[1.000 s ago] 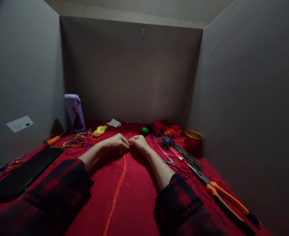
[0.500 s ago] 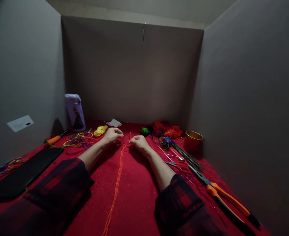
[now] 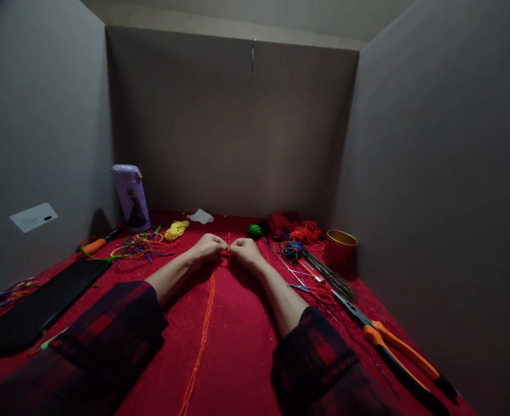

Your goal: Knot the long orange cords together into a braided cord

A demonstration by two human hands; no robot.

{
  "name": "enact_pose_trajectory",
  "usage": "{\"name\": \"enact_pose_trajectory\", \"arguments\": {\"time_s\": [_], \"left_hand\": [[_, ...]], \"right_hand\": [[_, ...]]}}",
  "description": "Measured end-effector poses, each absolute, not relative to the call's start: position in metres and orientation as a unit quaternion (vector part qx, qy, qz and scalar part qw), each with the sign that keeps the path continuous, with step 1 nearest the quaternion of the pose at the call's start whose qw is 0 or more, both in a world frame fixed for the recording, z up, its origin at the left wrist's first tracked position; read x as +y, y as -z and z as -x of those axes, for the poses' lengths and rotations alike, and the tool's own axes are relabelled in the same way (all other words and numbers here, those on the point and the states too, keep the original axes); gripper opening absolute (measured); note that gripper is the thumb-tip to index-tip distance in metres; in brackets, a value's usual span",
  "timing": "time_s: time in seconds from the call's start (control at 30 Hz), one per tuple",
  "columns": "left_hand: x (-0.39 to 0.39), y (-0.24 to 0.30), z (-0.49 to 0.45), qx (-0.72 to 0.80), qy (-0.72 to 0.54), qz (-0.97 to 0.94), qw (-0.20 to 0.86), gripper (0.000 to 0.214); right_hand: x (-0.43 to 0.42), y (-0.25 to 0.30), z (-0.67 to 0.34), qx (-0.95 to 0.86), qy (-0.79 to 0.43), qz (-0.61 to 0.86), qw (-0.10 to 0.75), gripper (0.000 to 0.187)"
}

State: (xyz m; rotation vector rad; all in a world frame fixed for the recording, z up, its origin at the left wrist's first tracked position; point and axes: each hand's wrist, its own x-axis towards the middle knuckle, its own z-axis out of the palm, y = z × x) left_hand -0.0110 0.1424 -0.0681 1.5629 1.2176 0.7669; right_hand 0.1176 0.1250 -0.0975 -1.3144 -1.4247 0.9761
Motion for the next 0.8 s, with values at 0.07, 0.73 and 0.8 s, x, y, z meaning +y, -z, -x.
{"name": "enact_pose_trajectory", "arguments": {"time_s": [0.07,0.73,0.8], "left_hand": [[0.139,0.065,0.012,0.504,-0.319,-0.643,0.48,0.013],[0.149,0.077,0.014,0.495,-0.325,-0.657,0.467,0.014],[0.15,0.078,0.013,0.495,-0.323,-0.659,0.466,0.017]], "right_hand": [[0.127,0.099,-0.118,-0.58,-0.388,0.54,0.47,0.013],[0.126,0.102,-0.119,-0.568,-0.377,0.531,0.504,0.01],[0.125,0.102,-0.118,-0.569,-0.379,0.522,0.509,0.01]]}}
